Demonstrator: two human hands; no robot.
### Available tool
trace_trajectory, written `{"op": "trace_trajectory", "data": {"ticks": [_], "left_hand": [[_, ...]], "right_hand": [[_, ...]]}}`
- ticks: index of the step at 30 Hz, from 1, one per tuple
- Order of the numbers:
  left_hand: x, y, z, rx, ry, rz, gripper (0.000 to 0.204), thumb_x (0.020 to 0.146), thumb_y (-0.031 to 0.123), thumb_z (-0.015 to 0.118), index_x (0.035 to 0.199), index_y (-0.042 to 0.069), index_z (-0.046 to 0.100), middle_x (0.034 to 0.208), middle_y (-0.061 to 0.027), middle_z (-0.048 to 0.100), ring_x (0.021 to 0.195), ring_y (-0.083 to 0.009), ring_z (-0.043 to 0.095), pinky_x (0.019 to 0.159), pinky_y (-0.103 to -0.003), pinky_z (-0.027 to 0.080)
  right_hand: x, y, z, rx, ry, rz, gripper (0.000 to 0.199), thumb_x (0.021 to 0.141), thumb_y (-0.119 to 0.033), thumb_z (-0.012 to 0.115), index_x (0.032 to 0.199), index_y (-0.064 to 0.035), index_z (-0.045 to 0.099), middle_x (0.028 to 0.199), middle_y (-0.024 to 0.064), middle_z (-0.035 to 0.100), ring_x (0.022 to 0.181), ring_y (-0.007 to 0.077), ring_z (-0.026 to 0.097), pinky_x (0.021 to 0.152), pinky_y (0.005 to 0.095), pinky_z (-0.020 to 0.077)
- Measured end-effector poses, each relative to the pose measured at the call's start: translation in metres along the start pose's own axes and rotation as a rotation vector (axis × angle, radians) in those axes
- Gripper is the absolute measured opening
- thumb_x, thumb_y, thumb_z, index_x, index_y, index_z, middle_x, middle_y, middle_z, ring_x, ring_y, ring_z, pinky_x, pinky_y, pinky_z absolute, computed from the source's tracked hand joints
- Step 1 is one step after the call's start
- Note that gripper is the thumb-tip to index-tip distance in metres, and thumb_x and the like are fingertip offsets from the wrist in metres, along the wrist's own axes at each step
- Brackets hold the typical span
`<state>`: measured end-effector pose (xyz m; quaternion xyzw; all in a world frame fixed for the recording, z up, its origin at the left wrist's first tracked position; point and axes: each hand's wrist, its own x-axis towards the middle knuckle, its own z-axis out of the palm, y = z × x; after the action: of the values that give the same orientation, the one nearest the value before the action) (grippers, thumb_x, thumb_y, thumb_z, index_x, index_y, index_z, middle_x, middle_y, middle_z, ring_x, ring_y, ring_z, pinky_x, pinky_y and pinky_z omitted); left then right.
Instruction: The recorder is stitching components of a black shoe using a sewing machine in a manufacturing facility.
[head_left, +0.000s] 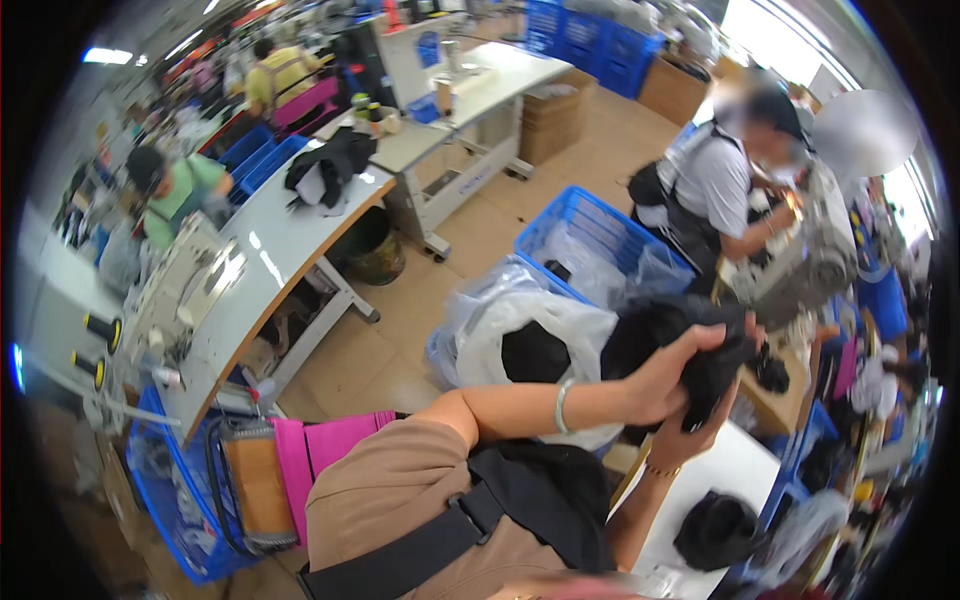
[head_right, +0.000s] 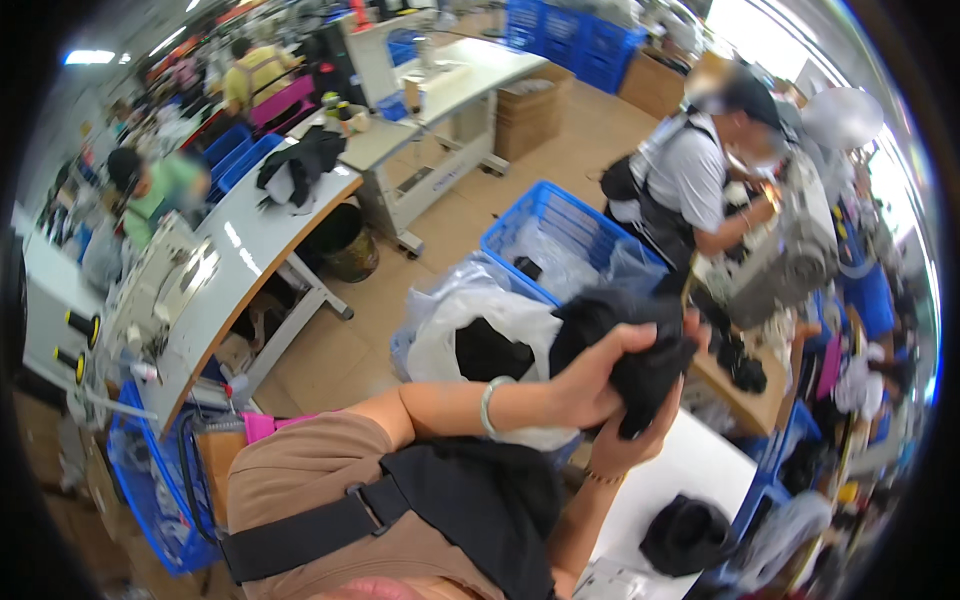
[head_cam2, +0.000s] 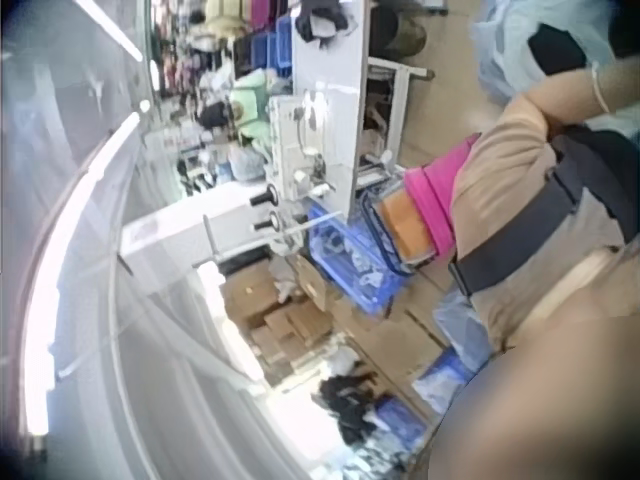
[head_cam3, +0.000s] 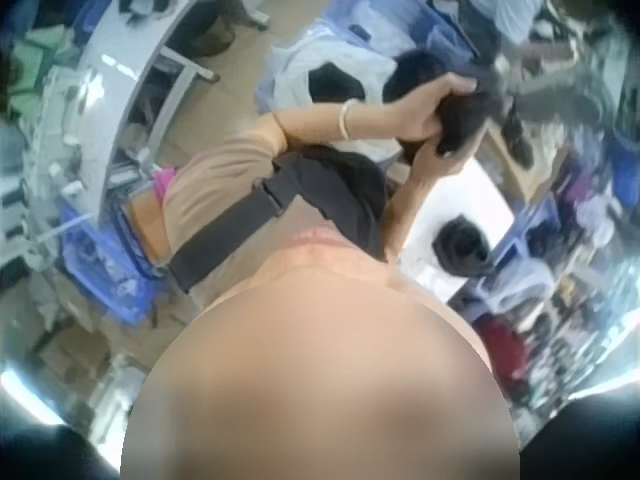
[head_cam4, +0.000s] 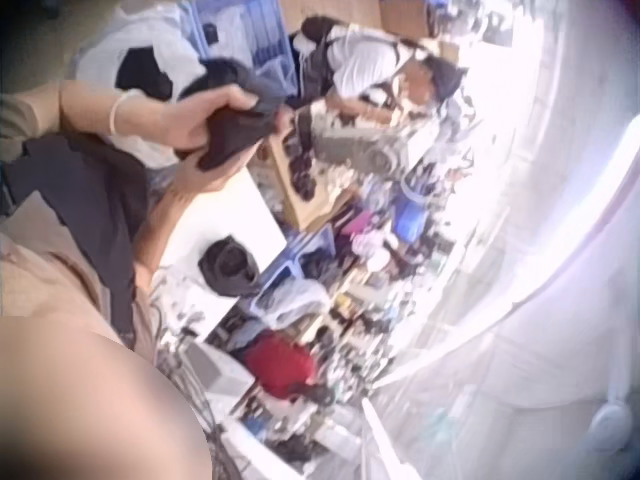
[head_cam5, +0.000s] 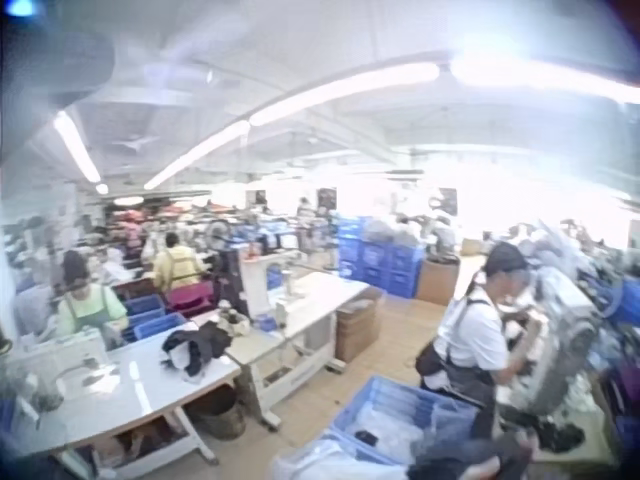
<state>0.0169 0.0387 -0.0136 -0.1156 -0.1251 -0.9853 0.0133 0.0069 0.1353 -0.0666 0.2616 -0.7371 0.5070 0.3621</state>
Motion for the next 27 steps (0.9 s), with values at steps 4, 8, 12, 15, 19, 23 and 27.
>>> {"op": "trace_trajectory", "data": {"ticks": [4,8,12,15,19,23,27], "left_hand": [[-0.039,0.013,0.028,1.513,-0.154,0.286,0.039,0.082,0.016,0.06,0.116,-0.002,0.052,0.121,-0.016,0.049,0.112,-0.0223,0.048,0.093,-0.033,0.039],[-0.053,0.034,0.034,2.163,-0.433,0.838,0.045,0.066,0.015,0.068,0.109,0.003,0.06,0.123,-0.0168,0.048,0.112,-0.041,0.047,0.094,-0.052,0.036],[0.0,0.064,0.015,1.847,-0.263,0.507,0.08,0.06,-0.005,0.067,0.133,0.008,0.035,0.122,-0.0159,0.049,0.105,-0.0325,0.053,0.086,-0.037,0.045],[0.015,0.072,0.007,1.724,-0.436,0.039,0.068,0.059,-0.009,0.063,0.124,0.004,0.045,0.121,-0.0143,0.051,0.106,-0.0293,0.053,0.086,-0.033,0.043],[0.013,0.062,0.015,1.84,-0.744,-0.047,0.062,0.054,-0.01,0.061,0.113,0.003,0.05,0.114,-0.0142,0.051,0.109,-0.0326,0.049,0.089,-0.034,0.041],[0.009,0.047,0.031,2.179,-1.034,0.221,0.049,0.049,-0.004,0.062,0.098,0.0,0.054,0.107,-0.0138,0.051,0.116,-0.0338,0.041,0.093,-0.033,0.038],[0.012,0.043,0.041,2.097,-1.664,0.029,0.04,0.054,0.013,0.062,0.088,-0.005,0.057,0.103,-0.0133,0.054,0.114,-0.0313,0.044,0.093,-0.036,0.038]], "right_hand": [[0.024,-0.001,-0.023,0.14,0.058,0.23,0.052,0.075,0.009,0.055,0.126,0.0007,0.046,0.123,0.0148,0.053,0.108,0.0234,0.054,0.093,0.0307,0.0397],[0.034,-0.015,-0.048,0.203,0.11,0.321,0.053,0.077,0.006,0.063,0.127,0.0011,0.045,0.125,0.0112,0.052,0.11,0.0178,0.051,0.096,0.0291,0.0365],[0.024,-0.033,-0.067,0.214,-0.056,0.32,0.055,0.072,0.011,0.064,0.124,0.002,0.047,0.125,0.0132,0.052,0.113,0.0201,0.051,0.095,0.0294,0.0385],[0.02,-0.038,-0.087,0.074,-0.202,0.316,0.052,0.069,0.009,0.067,0.118,0.0017,0.053,0.121,0.0146,0.055,0.111,0.0202,0.053,0.091,0.0284,0.0416],[0.016,-0.036,-0.104,-0.008,-0.355,0.191,0.065,0.049,0.014,0.048,0.11,-0.0033,0.06,0.112,0.0174,0.058,0.104,0.031,0.057,0.087,0.0336,0.0461],[0.014,-0.031,-0.111,-0.125,-0.329,0.114,0.055,0.049,0.013,0.05,0.1,-0.0045,0.063,0.111,0.0163,0.058,0.106,0.0326,0.055,0.086,0.0354,0.0471],[0.021,-0.035,-0.141,0.069,-0.696,-0.03,0.043,0.046,0.006,0.052,0.085,-0.0065,0.066,0.103,0.0094,0.064,0.106,0.0283,0.057,0.082,0.0358,0.0499]]}}
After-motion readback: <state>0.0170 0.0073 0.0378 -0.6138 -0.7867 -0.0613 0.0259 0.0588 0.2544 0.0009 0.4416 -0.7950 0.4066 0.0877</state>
